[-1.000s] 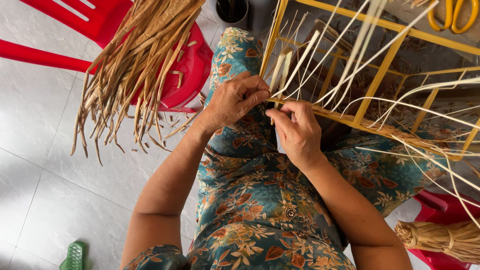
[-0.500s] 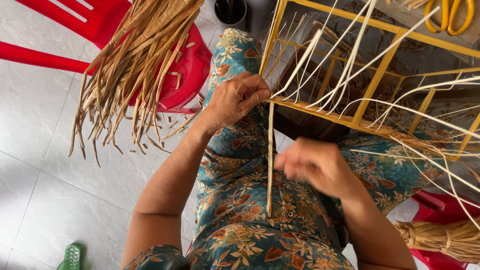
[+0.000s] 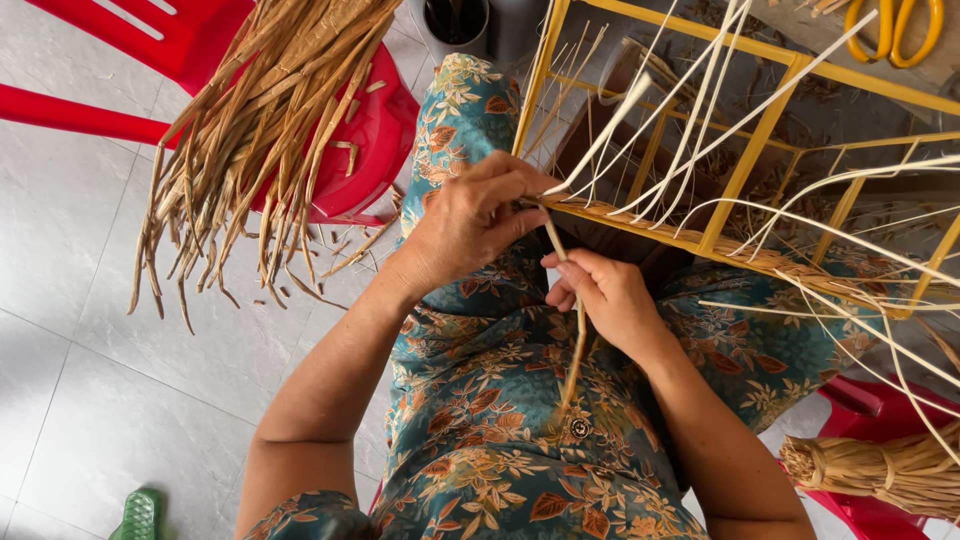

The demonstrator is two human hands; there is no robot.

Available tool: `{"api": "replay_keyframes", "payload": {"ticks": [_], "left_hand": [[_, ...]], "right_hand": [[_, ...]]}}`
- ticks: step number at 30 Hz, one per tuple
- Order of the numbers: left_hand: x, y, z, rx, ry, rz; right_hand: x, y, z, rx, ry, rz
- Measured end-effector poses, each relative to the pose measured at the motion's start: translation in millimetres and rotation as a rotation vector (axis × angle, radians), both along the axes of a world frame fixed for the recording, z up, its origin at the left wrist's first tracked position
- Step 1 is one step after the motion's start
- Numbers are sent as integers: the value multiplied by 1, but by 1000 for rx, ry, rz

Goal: The person weaves thin dried palm strips around a yellow metal frame resting on their lap, tucking, pulling and tightening the strips to build up the woven side of a basket. They repeatedly take new strips from a bundle beside them and weave them into the frame.

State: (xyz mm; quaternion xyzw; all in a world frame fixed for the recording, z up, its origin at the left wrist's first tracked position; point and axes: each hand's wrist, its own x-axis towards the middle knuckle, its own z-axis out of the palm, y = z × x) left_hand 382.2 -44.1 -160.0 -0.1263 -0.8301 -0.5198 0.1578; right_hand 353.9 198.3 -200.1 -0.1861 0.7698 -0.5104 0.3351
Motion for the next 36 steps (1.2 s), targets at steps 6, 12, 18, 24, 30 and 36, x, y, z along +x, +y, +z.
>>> {"api": "replay_keyframes", "payload": {"ticks": [6,12,18,24,30,36], "left_hand": [[-5,7,-25,260,-363,101],[-5,1,-26,258,-258,37],[-11,-25,-17,144,-333,-239],[-20,1,-15,108,-291,25],[-27,11,-9,77,-297,165],[-27,11,-12,77,-317,173]], "right_hand": [[28,-30,15,-61,38,153],[25,-55,48,-59,-53,179],[-12,-48,73,-314,-350,121],[-59,-23,74,-846,-84,-212],[-84,-11,66,-536,179,-352],[-87,-46,56,-77,1080,46]]}}
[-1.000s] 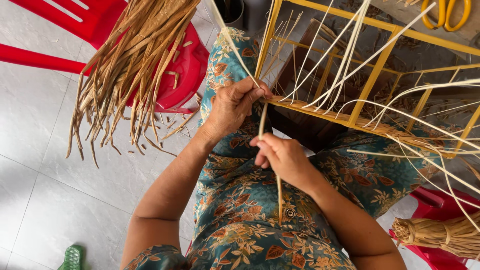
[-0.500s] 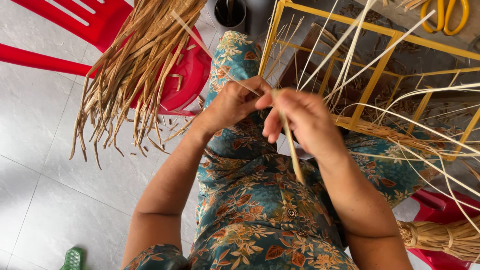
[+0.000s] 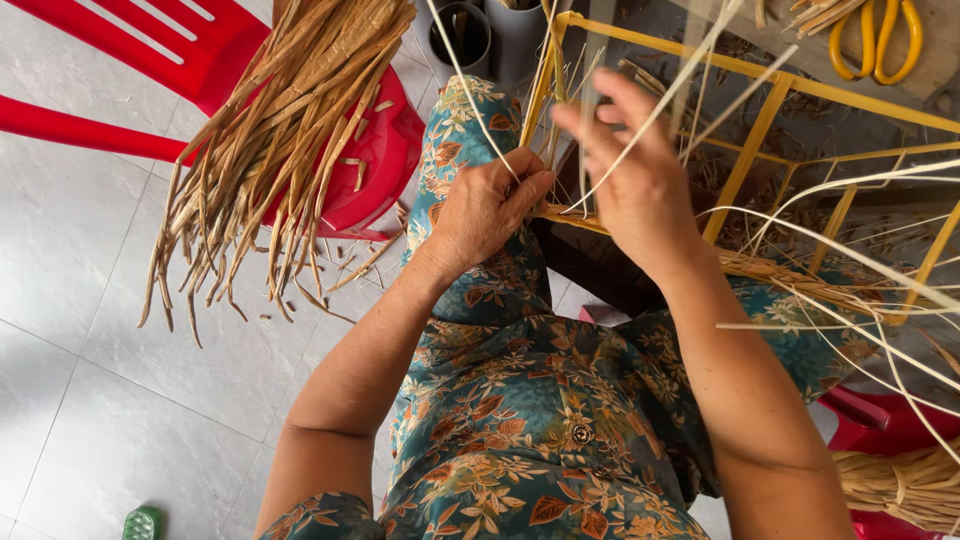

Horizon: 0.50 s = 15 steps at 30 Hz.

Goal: The person weaves thin dried palm strips around a yellow metal frame resting on their lap, tucking, pulling and tightening the strips to build up the woven side of a basket. They repeatedly take new strips from a bundle beside them and weave them into the frame.

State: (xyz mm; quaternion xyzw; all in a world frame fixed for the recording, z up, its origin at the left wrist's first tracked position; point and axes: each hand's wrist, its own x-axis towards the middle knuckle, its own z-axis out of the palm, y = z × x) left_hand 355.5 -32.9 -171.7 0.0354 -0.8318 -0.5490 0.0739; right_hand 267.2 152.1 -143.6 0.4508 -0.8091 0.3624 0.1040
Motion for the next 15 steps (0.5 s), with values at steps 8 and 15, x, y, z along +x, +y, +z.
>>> {"api": "replay_keyframes", "payload": {"ticks": [8,15], "left_hand": [[9,-11,3,-11,-117,-126],[22,0,4,-153,134,-123]], "right_hand": [[-37,-22,6,-11,159,-36],[-31,-9,33,-111,-634,30]]}}
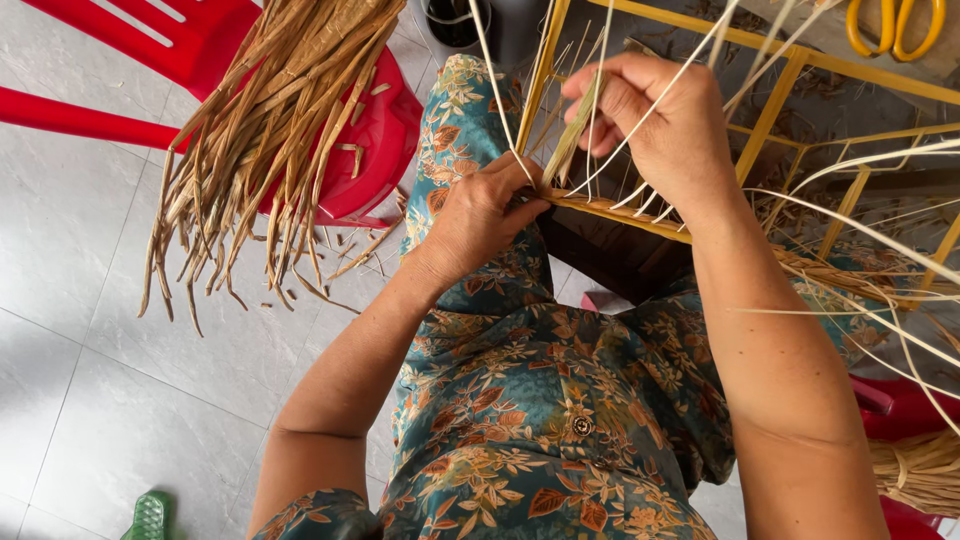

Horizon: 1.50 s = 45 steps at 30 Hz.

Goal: The person weaves thin dried palm strips around a yellow metal frame resting on their lap, tucking, pulling and tightening the strips to build up the woven side of a basket. They repeatedly take new strips from a bundle beside them and weave them into the frame.

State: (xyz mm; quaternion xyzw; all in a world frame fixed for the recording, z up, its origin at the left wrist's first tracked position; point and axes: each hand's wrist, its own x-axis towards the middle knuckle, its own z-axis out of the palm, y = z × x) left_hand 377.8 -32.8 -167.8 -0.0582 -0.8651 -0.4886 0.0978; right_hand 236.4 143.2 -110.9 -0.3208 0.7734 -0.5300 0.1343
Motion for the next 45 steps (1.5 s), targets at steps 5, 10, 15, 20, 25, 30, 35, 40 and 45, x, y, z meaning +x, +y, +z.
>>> {"api": "replay_keyframes", "payload": {"ticks": [5,10,15,20,25,30,35,40,45], "left_hand": [[2,2,-1,-9,-36,33],[2,9,0,-218,27,93],[3,10,-1,-210,-8,109],[5,8,-6,-112,-25,99],[4,6,-11,-134,19,82],[2,1,-8,-115,-8,47],[1,-16,3,8,-260,-73],[0,-18,11,6,-47,-120],[-5,-12,15,-5,-56,-58]], "right_hand": [[5,-2,-6,63,-165,-19],[7,-6,-16,55,-236,-57],[8,-8,-17,39,-261,-67],[9,-8,-19,70,-288,-73],[8,-9,-24,128,-272,-68],[4,-9,-35,206,-296,-51],[12,-9,-42,377,-148,82],[40,26,-2,203,661,-59],[102,48,14,316,306,-121]]}}
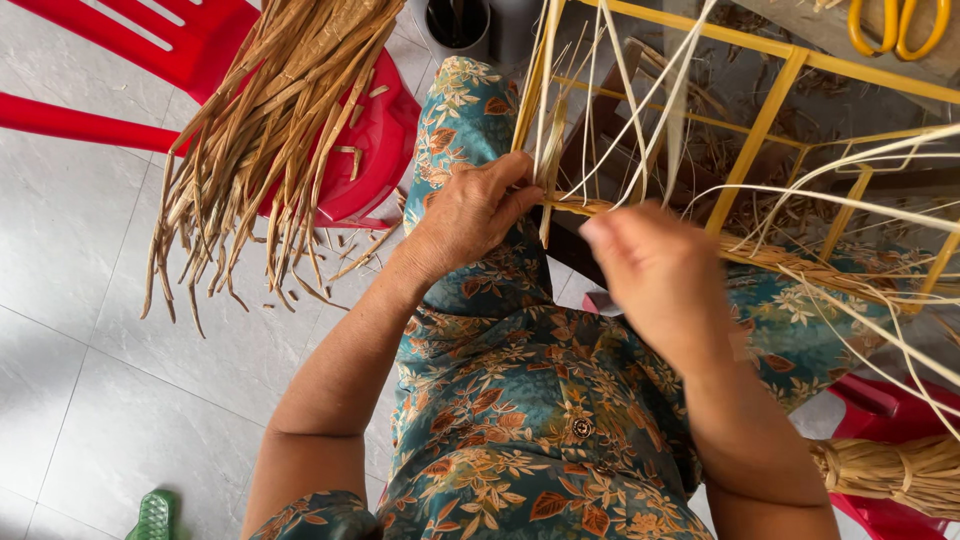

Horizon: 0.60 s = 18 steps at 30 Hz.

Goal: The person weaves thin dried palm strips around a yellow metal frame resting on their lap, tucking, pulling and tightening the strips to build up the woven side of a basket. They repeatedly take new strips from a bundle beside them and weave them into the frame.

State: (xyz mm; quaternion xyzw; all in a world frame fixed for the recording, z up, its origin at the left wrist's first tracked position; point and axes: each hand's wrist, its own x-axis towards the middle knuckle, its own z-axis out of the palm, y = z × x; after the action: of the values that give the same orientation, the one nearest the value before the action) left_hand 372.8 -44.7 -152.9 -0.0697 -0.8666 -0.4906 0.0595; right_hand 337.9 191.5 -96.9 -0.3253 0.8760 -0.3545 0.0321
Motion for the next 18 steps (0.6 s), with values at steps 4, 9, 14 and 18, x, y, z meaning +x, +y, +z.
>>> {"api": "replay_keyframes", "payload": {"ticks": [4,9,14,18], "left_hand": [[-1,2,0,-79,30,24],[4,0,-1,-61,-29,48],[1,3,-4,-15,-37,45],[-3,4,-4,4,-30,38]], "right_hand": [[10,-31,-46,61,-44,13],[16,-40,-75,-172,-611,30],[20,17,-49,-37,-942,724],[15,17,-61,-67,-759,344]]}}
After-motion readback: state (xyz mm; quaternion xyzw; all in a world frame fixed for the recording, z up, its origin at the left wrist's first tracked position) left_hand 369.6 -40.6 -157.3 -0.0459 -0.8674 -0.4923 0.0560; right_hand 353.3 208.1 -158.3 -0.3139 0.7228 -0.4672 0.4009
